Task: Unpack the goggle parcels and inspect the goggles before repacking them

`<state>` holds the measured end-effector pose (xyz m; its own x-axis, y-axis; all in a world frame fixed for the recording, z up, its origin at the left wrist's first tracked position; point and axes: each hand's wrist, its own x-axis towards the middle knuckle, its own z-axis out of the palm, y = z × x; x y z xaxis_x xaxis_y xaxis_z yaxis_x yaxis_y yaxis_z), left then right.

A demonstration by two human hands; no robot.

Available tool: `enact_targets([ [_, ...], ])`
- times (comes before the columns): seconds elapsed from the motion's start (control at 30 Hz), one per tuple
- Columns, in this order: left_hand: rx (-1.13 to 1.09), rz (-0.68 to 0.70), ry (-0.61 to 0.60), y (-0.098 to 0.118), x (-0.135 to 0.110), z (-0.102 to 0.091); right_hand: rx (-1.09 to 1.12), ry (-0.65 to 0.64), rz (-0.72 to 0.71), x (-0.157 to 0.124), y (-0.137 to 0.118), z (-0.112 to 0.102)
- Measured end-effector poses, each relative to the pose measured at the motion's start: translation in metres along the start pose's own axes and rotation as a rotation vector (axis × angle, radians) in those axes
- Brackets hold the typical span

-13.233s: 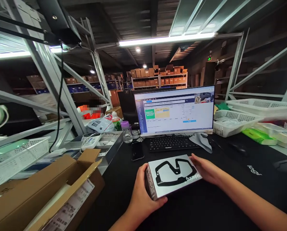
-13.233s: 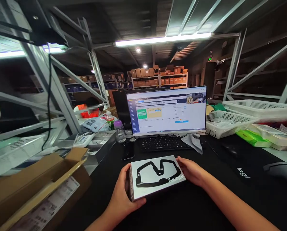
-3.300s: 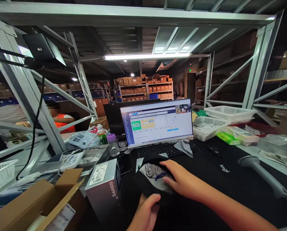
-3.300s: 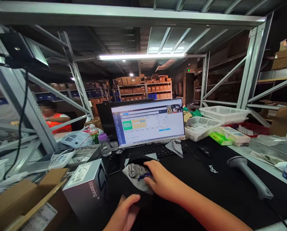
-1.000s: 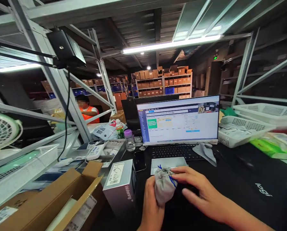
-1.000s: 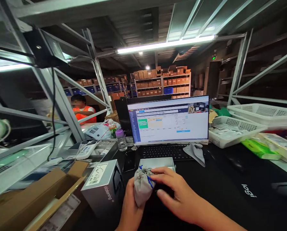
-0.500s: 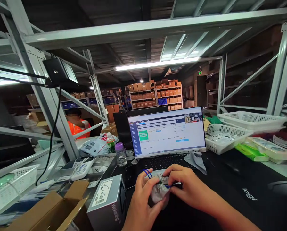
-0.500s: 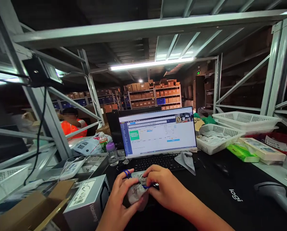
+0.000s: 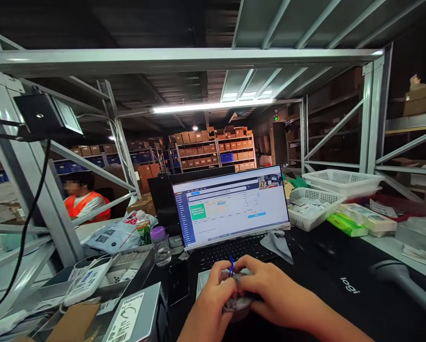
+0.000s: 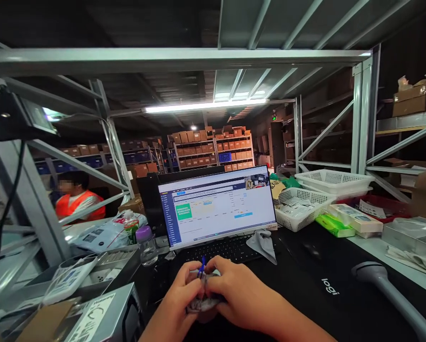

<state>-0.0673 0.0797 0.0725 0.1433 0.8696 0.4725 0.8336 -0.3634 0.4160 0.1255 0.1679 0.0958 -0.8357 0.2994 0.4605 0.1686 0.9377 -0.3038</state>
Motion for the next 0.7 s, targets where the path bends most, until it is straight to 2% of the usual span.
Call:
enact_targets([
  [0.07, 0.135, 0.012, 0.007, -0.002, -0.002, -0.003, -0.068, -0.033, -0.027, 0.0, 0.007, -0.005],
  [0.13, 0.305, 0.026, 0.113, -0.007, -0.007, -0.005, -0.125, 0.01, -0.033, 0.001, 0.017, -0.009],
  [0.2, 0.426, 0.055, 0.267, -0.013, -0.01, -0.002, -0.149, 0.122, -0.037, 0.001, 0.027, -0.01],
  [0.27, 0.456, 0.081, 0.405, -0.021, -0.012, 0.008, -0.128, 0.272, -0.062, 0.001, 0.034, -0.006],
  [0.37, 0.306, 0.02, 0.505, -0.032, -0.011, 0.036, -0.032, 0.508, -0.077, 0.002, 0.034, 0.012],
  [0.47, 0.005, -0.129, 0.535, -0.039, -0.008, 0.066, 0.105, 0.624, -0.073, 0.003, 0.026, 0.034],
  [0.57, -0.181, -0.189, 0.564, -0.038, -0.007, 0.074, 0.111, 0.558, -0.136, 0.002, 0.019, 0.043],
  [0.7, -0.171, -0.265, 0.607, -0.033, -0.008, 0.05, -0.202, 0.354, -0.224, -0.002, 0.018, 0.018],
])
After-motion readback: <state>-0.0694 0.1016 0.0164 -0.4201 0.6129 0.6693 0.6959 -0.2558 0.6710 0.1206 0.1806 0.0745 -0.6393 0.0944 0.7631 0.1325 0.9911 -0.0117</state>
